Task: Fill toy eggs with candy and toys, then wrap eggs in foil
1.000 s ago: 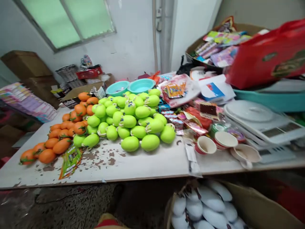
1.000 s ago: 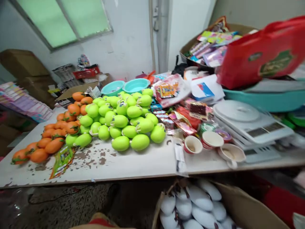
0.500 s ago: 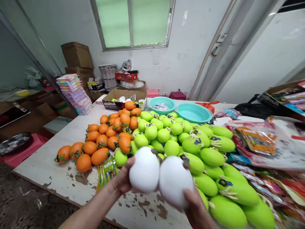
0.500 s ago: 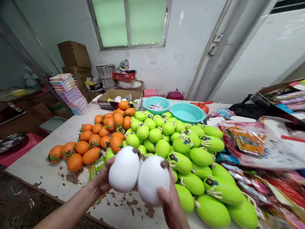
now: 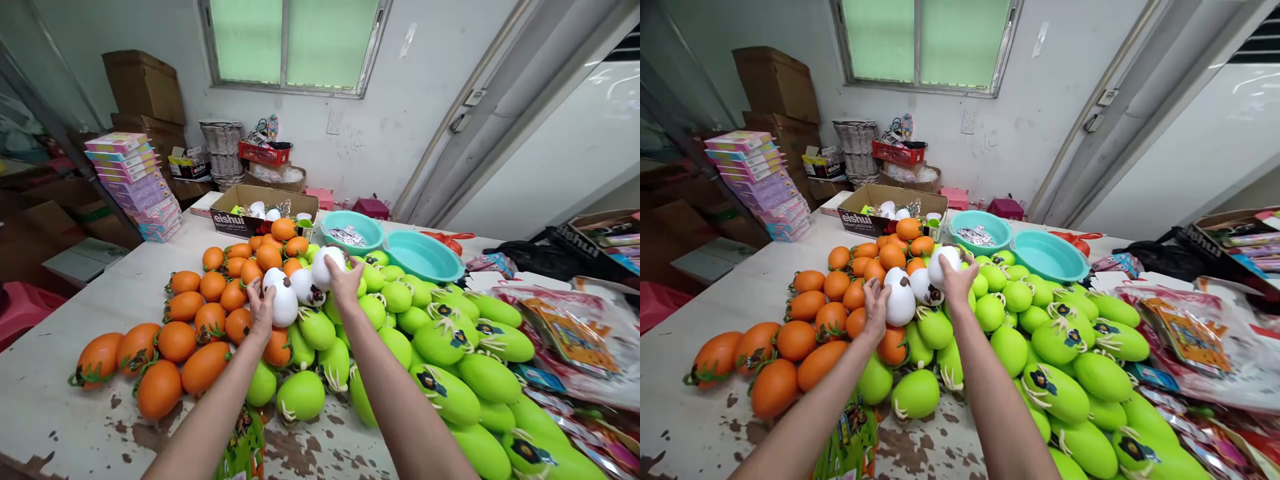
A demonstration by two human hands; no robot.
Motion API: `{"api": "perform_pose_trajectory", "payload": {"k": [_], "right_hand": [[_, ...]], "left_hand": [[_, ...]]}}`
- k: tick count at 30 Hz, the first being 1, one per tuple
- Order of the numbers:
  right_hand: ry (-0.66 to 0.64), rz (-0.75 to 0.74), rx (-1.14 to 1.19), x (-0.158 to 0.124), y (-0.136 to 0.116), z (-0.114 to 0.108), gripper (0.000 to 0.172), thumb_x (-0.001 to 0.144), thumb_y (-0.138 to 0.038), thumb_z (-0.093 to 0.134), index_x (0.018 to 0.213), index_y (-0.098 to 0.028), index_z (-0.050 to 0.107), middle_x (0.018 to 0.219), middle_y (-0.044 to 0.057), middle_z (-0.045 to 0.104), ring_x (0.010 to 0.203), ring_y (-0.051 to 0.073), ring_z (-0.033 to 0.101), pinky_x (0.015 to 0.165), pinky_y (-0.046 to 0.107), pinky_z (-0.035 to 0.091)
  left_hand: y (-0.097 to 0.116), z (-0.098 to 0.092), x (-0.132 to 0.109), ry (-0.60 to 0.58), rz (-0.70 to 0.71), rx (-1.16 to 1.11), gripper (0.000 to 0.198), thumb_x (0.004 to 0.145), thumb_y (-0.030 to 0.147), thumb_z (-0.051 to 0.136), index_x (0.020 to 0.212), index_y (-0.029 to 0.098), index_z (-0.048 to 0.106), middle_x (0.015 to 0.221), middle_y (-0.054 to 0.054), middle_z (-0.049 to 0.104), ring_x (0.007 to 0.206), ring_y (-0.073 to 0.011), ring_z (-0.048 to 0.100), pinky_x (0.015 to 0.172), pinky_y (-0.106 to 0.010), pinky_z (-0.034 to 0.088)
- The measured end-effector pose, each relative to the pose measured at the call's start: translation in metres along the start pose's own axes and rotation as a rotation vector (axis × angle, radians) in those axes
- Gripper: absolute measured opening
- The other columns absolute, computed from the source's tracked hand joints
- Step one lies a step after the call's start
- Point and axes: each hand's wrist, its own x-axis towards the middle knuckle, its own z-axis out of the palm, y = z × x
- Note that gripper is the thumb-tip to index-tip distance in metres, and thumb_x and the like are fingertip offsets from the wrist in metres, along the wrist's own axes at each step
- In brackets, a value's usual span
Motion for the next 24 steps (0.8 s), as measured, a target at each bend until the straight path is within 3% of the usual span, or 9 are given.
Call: {"api": "perform_pose_trajectory", "payload": {"k": [3, 7, 9, 12, 15, 18, 22, 24], "right_hand": [[0.084, -0.061, -0.105, 0.030, 0.007, -0.004, 0.084, 0.070, -0.052, 0.068, 0.136, -0.012, 0.037, 0.147, 0.021, 0.035, 0.140, 0.035, 0.027, 0.117, 0.051, 0.022], [-0.082, -0.112, -0.219, 0.055, 0.022, -0.005, 0.052, 0.069, -0.040, 0.070, 0.111, -0.012, 0.062, 0.120, 0.017, 0.061, 0.120, 0.035, 0.051, 0.107, 0.051, 0.037], [-0.148, -0.153, -0.264, 0.056, 0.026, -0.007, 0.042, 0.069, -0.037, 0.071, 0.103, -0.013, 0.067, 0.113, 0.015, 0.065, 0.115, 0.034, 0.054, 0.106, 0.050, 0.039], [-0.171, -0.214, -0.309, 0.036, 0.025, -0.025, 0.042, 0.076, -0.037, 0.067, 0.110, -0.012, 0.066, 0.129, 0.018, 0.058, 0.128, 0.032, 0.046, 0.113, 0.049, 0.030], [-0.183, -0.363, -0.339, -0.015, 0.023, -0.065, 0.045, 0.083, -0.043, 0.064, 0.119, -0.016, 0.062, 0.140, 0.016, 0.050, 0.135, 0.029, 0.041, 0.116, 0.049, 0.027], [-0.132, -0.445, -0.383, -0.094, 0.034, -0.123, 0.042, 0.089, -0.046, 0.059, 0.123, -0.021, 0.059, 0.141, 0.014, 0.048, 0.134, 0.029, 0.043, 0.114, 0.053, 0.030], [-0.036, -0.264, -0.458, -0.223, 0.078, -0.209, 0.041, 0.090, -0.038, 0.061, 0.128, -0.026, 0.055, 0.140, 0.014, 0.047, 0.133, 0.032, 0.044, 0.108, 0.056, 0.040], [-0.040, -0.142, -0.487, -0.286, 0.104, -0.252, 0.039, 0.089, -0.032, 0.061, 0.127, -0.027, 0.056, 0.138, 0.013, 0.050, 0.129, 0.032, 0.049, 0.104, 0.054, 0.046]], "left_hand": [[-0.021, -0.001, -0.002, -0.045, 0.164, 0.232, 0.048, 0.085, 0.038, 0.060, 0.128, 0.022, 0.046, 0.140, -0.013, 0.051, 0.132, -0.0279, 0.047, 0.112, -0.043, 0.036], [-0.042, -0.007, -0.007, -0.043, 0.296, 0.434, 0.046, 0.090, 0.045, 0.051, 0.129, 0.020, 0.048, 0.136, -0.016, 0.054, 0.129, -0.0296, 0.048, 0.112, -0.046, 0.034], [-0.050, -0.012, -0.008, -0.040, 0.310, 0.452, 0.049, 0.091, 0.048, 0.048, 0.130, 0.017, 0.048, 0.134, -0.018, 0.054, 0.126, -0.0300, 0.050, 0.111, -0.046, 0.035], [-0.056, -0.017, -0.010, -0.042, 0.333, 0.449, 0.053, 0.091, 0.053, 0.046, 0.128, 0.016, 0.049, 0.132, -0.018, 0.054, 0.126, -0.0297, 0.050, 0.111, -0.044, 0.035], [-0.057, -0.020, -0.009, -0.061, 0.359, 0.427, 0.058, 0.092, 0.057, 0.041, 0.131, 0.014, 0.046, 0.132, -0.018, 0.053, 0.125, -0.0279, 0.051, 0.110, -0.042, 0.037], [-0.050, -0.028, -0.007, -0.083, 0.412, 0.460, 0.062, 0.093, 0.057, 0.042, 0.135, 0.013, 0.041, 0.137, -0.019, 0.049, 0.128, -0.0281, 0.048, 0.110, -0.042, 0.037], [-0.032, -0.035, -0.023, -0.074, 0.466, 0.643, 0.063, 0.091, 0.052, 0.055, 0.137, 0.010, 0.041, 0.141, -0.018, 0.045, 0.133, -0.0315, 0.042, 0.114, -0.047, 0.033], [-0.032, -0.017, -0.051, -0.071, 0.421, 0.723, 0.054, 0.091, 0.044, 0.059, 0.133, 0.011, 0.047, 0.137, -0.014, 0.051, 0.126, -0.0305, 0.049, 0.108, -0.049, 0.040]]}}
